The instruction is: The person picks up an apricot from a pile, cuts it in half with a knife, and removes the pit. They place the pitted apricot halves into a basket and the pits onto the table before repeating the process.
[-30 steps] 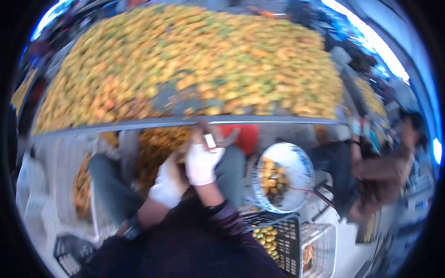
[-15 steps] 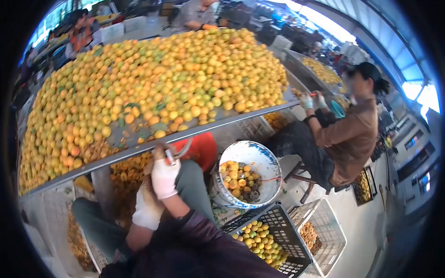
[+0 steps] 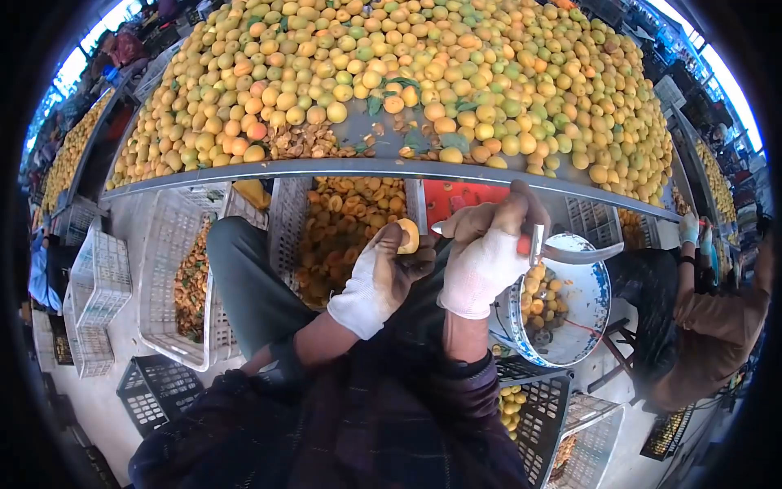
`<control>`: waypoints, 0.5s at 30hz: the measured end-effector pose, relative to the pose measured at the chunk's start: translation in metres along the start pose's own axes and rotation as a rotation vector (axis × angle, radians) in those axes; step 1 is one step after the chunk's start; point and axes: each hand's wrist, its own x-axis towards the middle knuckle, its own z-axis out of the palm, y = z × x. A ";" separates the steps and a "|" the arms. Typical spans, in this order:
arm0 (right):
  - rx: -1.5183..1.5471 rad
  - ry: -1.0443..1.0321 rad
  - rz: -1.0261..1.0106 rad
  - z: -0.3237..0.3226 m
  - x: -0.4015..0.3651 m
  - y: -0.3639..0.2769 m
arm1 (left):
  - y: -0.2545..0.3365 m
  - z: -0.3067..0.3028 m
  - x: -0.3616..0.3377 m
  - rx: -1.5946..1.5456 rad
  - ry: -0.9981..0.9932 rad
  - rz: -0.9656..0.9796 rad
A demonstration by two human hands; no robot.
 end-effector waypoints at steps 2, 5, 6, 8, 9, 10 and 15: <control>-0.093 -0.068 0.089 -0.005 -0.003 0.006 | -0.003 0.003 -0.003 -0.044 -0.069 0.028; -0.158 -0.080 0.039 -0.005 -0.010 0.018 | -0.004 0.005 -0.006 -0.035 -0.104 0.058; -0.154 -0.079 0.019 -0.003 -0.012 0.019 | -0.005 0.004 -0.005 -0.019 -0.108 0.052; -0.157 -0.069 0.010 -0.003 -0.012 0.024 | -0.006 0.004 -0.003 0.023 -0.072 0.113; -0.179 -0.063 0.040 -0.006 -0.010 0.027 | -0.008 0.004 -0.003 0.061 -0.034 0.174; -0.198 -0.058 0.069 -0.007 -0.008 0.029 | -0.008 0.004 -0.002 0.060 -0.036 0.176; 0.379 -0.080 0.449 -0.028 0.013 0.047 | -0.011 0.006 0.000 0.000 -0.106 0.229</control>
